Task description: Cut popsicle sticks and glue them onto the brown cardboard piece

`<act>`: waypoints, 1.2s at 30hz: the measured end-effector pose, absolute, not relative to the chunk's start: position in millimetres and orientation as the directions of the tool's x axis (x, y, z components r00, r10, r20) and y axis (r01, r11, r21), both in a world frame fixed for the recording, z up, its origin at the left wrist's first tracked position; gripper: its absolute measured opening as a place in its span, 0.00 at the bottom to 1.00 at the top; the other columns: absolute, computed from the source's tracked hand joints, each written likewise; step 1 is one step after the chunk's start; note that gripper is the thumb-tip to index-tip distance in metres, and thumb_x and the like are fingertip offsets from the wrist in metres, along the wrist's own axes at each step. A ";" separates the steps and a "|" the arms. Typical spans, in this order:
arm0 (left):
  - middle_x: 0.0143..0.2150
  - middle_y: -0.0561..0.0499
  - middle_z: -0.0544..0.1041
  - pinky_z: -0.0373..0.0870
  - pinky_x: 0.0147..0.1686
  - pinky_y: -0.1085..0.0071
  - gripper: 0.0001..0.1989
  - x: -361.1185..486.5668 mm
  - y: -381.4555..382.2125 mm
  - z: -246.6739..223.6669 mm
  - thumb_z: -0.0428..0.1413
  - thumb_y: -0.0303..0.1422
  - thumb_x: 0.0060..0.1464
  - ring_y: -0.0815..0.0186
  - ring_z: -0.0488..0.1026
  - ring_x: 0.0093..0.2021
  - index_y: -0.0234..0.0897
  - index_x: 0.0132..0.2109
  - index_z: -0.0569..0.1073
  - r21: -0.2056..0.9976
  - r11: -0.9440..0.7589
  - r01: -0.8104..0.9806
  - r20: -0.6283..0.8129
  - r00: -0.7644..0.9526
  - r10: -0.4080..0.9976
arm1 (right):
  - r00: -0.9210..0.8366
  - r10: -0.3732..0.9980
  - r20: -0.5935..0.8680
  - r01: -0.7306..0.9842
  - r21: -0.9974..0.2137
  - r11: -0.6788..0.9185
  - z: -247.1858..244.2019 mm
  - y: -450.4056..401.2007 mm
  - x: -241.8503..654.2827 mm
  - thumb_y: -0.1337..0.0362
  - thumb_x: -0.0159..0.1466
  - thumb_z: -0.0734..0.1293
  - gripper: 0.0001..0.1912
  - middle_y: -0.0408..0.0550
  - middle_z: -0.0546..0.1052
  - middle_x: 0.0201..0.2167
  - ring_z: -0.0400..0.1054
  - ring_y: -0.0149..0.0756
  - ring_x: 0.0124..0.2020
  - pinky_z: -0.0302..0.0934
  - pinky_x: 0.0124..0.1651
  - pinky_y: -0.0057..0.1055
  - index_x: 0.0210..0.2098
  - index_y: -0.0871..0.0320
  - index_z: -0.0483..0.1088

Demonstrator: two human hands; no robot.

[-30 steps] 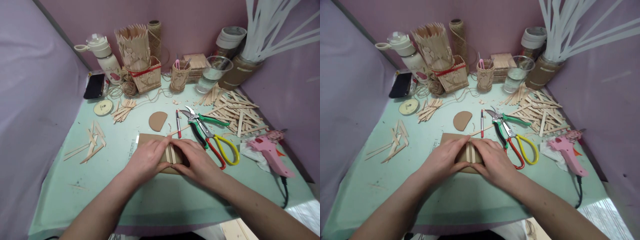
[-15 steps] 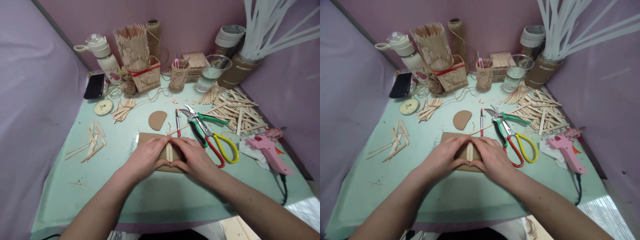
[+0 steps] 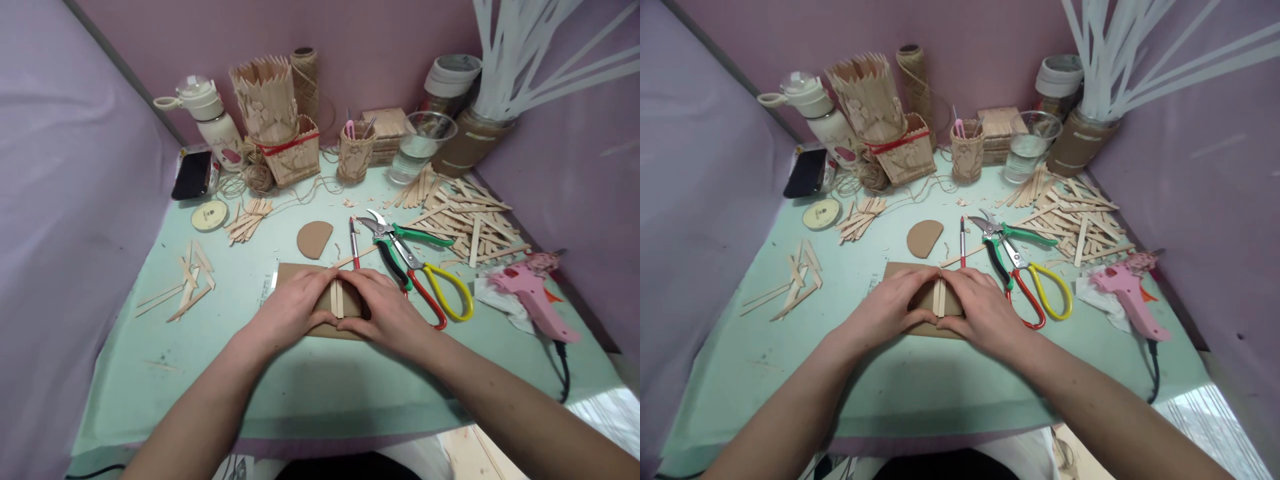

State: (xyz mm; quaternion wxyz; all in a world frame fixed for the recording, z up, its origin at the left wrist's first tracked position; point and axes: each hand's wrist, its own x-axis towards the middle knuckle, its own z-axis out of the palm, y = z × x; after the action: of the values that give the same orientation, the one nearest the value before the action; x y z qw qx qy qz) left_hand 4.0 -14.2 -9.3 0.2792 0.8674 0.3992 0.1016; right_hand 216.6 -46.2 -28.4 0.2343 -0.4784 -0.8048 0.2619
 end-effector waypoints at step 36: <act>0.59 0.43 0.72 0.68 0.55 0.55 0.30 7.8 -16.3 -5.4 0.60 0.34 0.55 0.53 0.67 0.58 0.39 0.63 0.60 0.568 -0.529 0.630 -0.034 0.660 0.750 | -0.401 0.901 0.164 0.664 -0.626 0.410 -31.8 -47.9 213.8 0.66 0.57 0.69 0.32 0.58 0.72 0.53 0.65 0.51 0.55 0.64 0.54 0.49 0.60 0.57 0.58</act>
State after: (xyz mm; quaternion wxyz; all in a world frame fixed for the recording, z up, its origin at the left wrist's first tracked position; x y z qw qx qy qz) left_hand 7.8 -16.3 -5.4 0.2780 0.8676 0.3978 0.1081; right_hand 213.8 -47.9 -31.8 0.2479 -0.4877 -0.8021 0.2394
